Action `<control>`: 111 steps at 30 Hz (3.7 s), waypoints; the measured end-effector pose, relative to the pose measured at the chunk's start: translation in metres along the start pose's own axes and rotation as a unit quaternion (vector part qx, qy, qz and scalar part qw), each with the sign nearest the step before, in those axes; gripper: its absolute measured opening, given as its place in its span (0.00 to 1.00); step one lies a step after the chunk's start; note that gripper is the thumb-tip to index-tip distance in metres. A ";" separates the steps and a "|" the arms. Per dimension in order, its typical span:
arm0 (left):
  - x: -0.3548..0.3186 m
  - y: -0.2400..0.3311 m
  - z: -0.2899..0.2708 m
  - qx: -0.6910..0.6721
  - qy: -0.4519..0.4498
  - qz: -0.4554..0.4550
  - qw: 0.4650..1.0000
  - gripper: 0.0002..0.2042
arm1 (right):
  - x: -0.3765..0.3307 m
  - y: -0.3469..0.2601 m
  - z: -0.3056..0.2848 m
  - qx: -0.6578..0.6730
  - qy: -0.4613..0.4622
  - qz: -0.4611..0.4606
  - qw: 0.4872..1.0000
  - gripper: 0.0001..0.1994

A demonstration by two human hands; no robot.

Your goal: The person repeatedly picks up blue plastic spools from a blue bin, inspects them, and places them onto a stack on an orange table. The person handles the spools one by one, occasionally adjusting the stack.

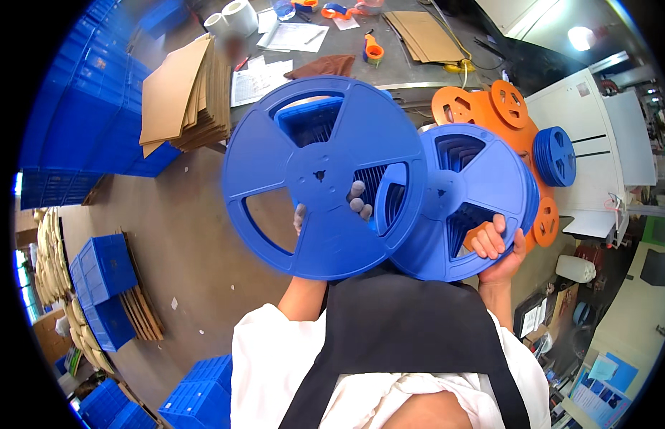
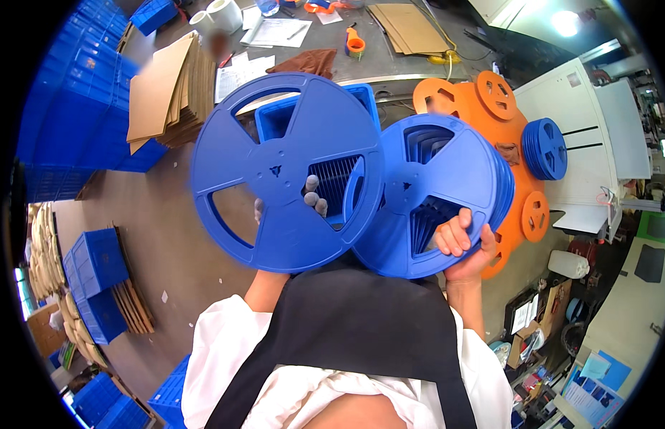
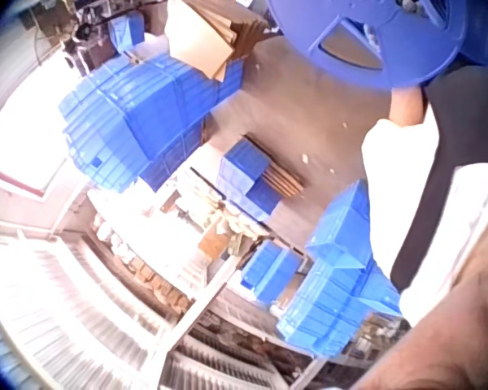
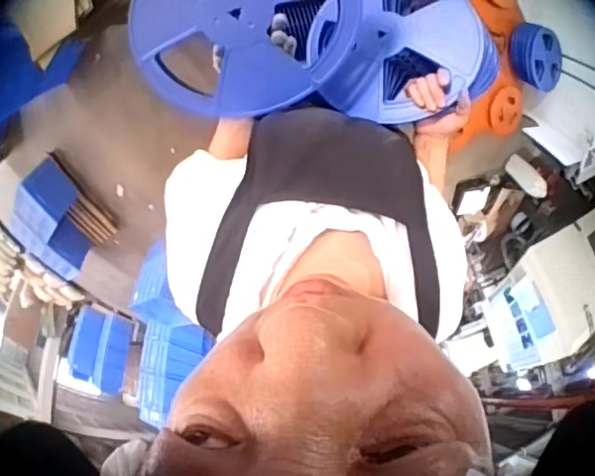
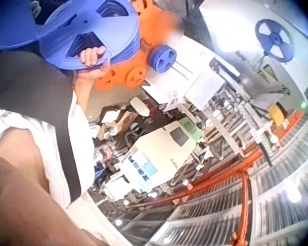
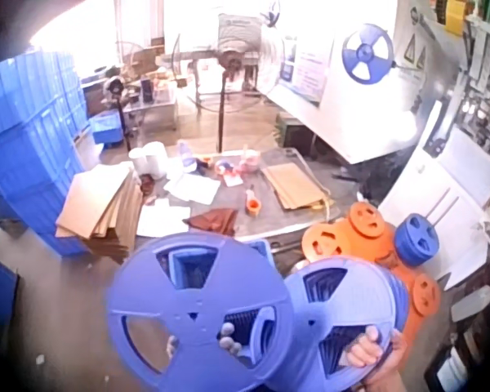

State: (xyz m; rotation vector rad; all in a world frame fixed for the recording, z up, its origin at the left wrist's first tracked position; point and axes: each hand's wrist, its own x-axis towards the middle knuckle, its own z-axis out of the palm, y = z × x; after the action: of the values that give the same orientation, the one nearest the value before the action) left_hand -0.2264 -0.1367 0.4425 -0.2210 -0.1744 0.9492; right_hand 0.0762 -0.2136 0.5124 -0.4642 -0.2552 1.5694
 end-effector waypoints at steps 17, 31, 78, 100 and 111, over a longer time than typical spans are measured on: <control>-0.004 0.026 0.029 0.313 0.110 0.156 0.930 0.34 | 0.005 -0.034 0.002 0.050 -0.174 -0.062 0.981 0.14; 0.043 -0.044 -0.037 0.377 0.221 -0.126 0.891 0.19 | 0.037 0.048 0.074 -0.334 0.004 0.223 0.916 0.26; 0.001 0.051 -0.036 0.602 0.178 0.023 0.778 0.26 | 0.033 -0.015 0.019 0.022 -0.068 -0.025 0.997 0.27; 0.021 0.025 -0.001 0.171 0.118 -0.036 0.977 0.34 | 0.033 0.007 0.015 -0.263 0.294 0.054 0.917 0.20; 0.001 0.062 -0.027 0.168 0.035 0.038 0.984 0.30 | 0.036 -0.003 -0.028 -0.173 0.414 -0.014 0.894 0.22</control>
State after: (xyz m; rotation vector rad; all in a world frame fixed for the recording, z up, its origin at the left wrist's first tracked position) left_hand -0.2675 -0.1045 0.3998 0.0514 0.0614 1.0295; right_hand 0.0917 -0.1809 0.4838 -1.3518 0.1251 1.1687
